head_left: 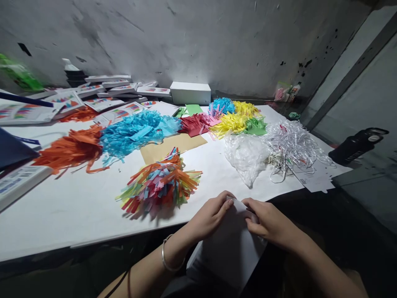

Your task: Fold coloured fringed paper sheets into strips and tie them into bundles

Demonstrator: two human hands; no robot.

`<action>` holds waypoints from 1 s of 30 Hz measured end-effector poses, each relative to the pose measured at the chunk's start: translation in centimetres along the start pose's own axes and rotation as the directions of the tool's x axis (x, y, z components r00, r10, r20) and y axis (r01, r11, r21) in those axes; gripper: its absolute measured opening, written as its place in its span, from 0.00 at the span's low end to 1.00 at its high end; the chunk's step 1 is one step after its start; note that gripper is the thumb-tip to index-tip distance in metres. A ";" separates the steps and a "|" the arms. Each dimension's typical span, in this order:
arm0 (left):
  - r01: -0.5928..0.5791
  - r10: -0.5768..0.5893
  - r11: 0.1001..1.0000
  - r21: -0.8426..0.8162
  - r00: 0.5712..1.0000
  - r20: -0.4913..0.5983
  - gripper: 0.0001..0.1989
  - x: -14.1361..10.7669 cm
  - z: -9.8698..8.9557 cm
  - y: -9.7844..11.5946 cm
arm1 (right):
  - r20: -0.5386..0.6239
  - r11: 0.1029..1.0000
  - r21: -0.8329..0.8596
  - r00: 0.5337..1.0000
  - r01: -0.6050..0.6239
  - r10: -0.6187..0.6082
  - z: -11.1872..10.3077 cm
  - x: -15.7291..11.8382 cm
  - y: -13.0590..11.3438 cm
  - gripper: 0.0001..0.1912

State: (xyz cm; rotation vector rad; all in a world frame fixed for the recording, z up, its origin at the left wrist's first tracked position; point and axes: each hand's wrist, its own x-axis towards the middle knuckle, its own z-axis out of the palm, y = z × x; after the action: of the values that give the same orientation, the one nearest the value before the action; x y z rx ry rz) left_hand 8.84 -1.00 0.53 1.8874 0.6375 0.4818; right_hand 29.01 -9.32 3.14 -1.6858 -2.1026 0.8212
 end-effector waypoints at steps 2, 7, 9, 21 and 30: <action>-0.009 0.008 1.000 -0.010 1.000 -0.004 0.16 0.0 0.1 -0.1 | 0.007 0.999 0.045 1.000 -0.015 0.014 -0.3 -0.1 -0.2 0.13; -0.007 0.007 1.000 0.009 1.000 -0.004 0.14 0.2 0.4 -0.4 | 0.026 0.997 0.064 0.999 -0.033 0.031 -0.8 -0.2 -0.2 0.12; -0.007 0.007 1.000 0.019 1.000 -0.007 0.15 0.3 0.3 -0.4 | 0.018 0.999 0.023 0.999 -0.029 0.028 -0.8 -0.1 -0.1 0.11; -0.011 0.010 0.998 0.057 1.000 0.023 0.13 0.6 0.3 -0.3 | 0.078 0.994 0.106 0.997 -0.033 0.025 -1.0 0.3 0.9 0.11; -0.019 0.018 0.999 0.026 1.000 0.014 0.15 0.9 0.3 -0.9 | 0.077 0.998 0.057 0.997 0.024 -0.028 -1.1 0.1 0.9 0.16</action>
State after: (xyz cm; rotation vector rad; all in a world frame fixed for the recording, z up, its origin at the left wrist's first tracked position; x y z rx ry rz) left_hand 9.54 -0.34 -0.35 1.9210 0.6204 0.4744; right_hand 30.30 -8.84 3.44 -1.6188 -2.1267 0.9436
